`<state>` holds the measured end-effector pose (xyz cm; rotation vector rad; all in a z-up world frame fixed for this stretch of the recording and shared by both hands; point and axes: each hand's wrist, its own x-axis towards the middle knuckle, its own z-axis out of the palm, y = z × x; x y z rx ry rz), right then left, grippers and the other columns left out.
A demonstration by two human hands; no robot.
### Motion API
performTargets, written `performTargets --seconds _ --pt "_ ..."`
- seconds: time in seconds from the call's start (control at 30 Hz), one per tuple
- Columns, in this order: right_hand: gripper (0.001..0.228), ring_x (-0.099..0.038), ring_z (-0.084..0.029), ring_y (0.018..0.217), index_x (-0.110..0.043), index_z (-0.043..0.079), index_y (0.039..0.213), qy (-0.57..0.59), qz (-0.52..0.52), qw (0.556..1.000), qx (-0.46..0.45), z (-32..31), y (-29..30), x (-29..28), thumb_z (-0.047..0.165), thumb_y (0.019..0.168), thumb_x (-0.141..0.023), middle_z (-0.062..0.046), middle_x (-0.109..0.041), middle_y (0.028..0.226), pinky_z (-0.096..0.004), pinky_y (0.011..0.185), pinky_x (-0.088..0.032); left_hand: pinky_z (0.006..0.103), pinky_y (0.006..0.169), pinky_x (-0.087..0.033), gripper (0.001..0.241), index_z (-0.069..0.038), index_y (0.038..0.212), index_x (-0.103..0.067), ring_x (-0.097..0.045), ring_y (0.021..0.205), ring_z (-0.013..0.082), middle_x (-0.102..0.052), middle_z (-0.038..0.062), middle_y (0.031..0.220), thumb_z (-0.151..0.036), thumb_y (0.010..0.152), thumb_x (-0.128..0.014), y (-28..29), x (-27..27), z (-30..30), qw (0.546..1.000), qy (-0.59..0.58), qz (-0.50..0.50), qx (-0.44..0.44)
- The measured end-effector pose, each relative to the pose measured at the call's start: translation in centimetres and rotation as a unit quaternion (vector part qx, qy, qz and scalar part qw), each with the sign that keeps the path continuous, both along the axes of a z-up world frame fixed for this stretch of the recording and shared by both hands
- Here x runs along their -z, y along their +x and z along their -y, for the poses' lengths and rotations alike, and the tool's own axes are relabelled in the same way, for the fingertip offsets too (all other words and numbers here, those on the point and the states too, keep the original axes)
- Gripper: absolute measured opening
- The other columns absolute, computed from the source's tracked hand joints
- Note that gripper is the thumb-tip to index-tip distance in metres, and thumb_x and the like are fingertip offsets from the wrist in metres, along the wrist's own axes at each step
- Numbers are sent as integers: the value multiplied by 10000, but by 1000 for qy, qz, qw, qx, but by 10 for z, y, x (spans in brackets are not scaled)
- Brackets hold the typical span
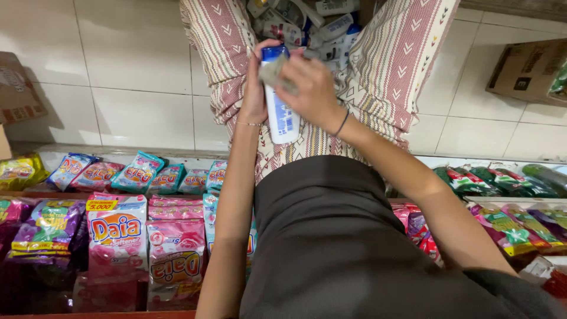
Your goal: Cleaning and organizing shampoo bottles on a store shelf.
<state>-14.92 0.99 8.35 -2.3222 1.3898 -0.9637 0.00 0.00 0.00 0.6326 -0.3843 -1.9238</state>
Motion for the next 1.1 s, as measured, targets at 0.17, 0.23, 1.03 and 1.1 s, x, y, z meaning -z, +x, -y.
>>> performTargets --seconds 0.17,0.23,1.03,1.1 --pt "250 -554 -246 727 -595 93 904 63 -14 993 -103 -32 -15 -4 200 847 -814 -56 -584 914 -381 678 -433 364 946 -592 395 -129 1364 -474 -672 1092 240 -674 258 1314 -415 1148 -307 2 5 3 997 -71 23 8" --pt "290 -573 -237 732 -584 100 882 100 -17 975 -197 -38 -23 -3 222 791 -832 -45 -588 895 -383 683 -439 340 810 -607 382 -115 1377 -471 -687 1011 224 -689 239 1232 -397 1159 -334 0 4 2 997 -70 36 -4" --pt "184 -676 -195 732 -700 57 1100 49 124 989 72 38 0 3 99 935 -771 -65 -679 902 -332 660 -527 216 705 -533 260 -64 1356 -561 -621 855 49 -657 16 1033 -172 1134 -479 -8 48 -4 986 -32 161 -43" --pt "177 -687 -194 742 -698 62 1093 73 115 989 55 17 -6 8 88 927 -754 -70 -706 951 -322 666 -538 224 764 -558 281 -70 1366 -546 -650 904 61 -677 23 1055 -169 1111 -484 -8 50 -1 983 -36 173 -40"
